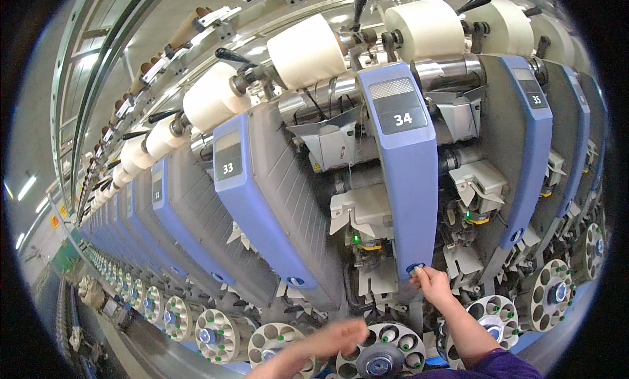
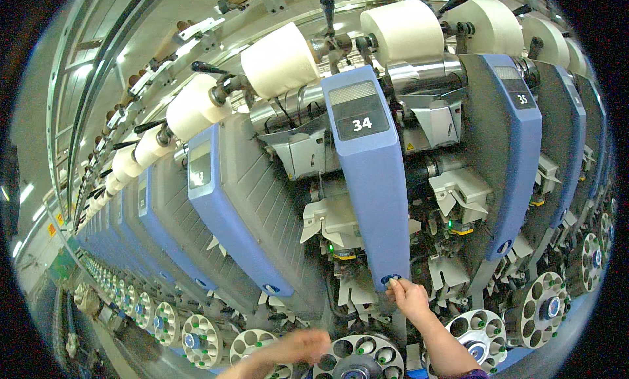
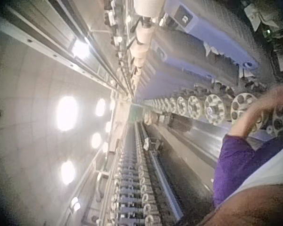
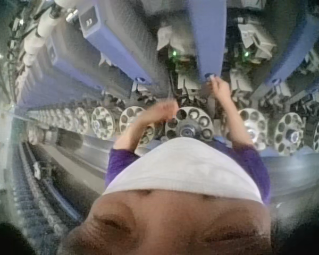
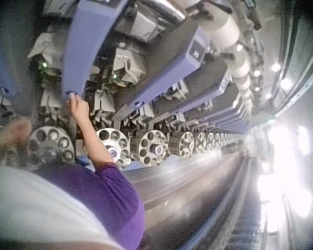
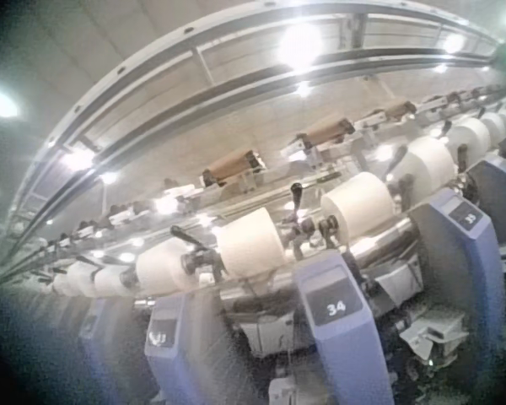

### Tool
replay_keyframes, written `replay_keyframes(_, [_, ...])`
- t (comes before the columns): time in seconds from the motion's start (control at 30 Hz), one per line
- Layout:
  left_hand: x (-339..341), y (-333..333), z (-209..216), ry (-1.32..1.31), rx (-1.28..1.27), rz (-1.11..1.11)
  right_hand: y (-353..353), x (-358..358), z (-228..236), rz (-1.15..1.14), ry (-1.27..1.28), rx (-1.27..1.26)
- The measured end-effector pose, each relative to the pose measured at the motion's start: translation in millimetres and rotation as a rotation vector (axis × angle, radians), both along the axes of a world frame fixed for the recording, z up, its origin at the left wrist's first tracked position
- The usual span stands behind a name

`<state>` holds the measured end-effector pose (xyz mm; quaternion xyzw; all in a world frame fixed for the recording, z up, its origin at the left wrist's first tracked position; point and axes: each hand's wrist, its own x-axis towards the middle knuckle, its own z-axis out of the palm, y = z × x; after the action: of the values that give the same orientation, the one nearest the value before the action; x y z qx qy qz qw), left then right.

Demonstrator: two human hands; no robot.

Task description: The person repeatedly picks white spindles from a sack and places them into slots on rotating machine drums. The person also walks along the machine row, briefly adjusts a machine component, and picks up a fallen spindle from the floor.

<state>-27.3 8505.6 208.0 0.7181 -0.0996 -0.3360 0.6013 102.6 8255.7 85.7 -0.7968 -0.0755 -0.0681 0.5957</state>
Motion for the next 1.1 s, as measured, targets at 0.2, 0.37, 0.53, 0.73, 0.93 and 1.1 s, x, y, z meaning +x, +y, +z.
replay_keyframes(0.2, [30.3,-5.5,12.7,-0.774,0.169,0.527,-1.9,1.5,4.3,0.015,-0.076,-0.102])
replay_keyframes(0.37, [159.9,-45.2,96.4,-1.041,0.123,0.632,0.5,1.6,3.3,-0.029,-0.035,-0.126])
replay_keyframes(0.53, [237.9,-74.3,136.1,-1.124,0.251,0.834,-5.6,-1.6,14.8,-0.067,-0.181,-0.310])
replay_keyframes(0.73, [282.9,-82.1,131.8,-1.367,0.468,0.924,-14.7,-5.9,30.7,-0.082,-0.307,-0.495])
replay_keyframes(0.93, [241.8,-78.1,126.9,-1.440,0.460,0.828,-16.4,-3.3,34.9,-0.060,-0.251,-0.350])
replay_keyframes(1.1, [212.6,-68.3,151.8,-1.686,-0.302,0.606,-16.6,-3.5,32.6,-0.057,-0.207,-0.312])
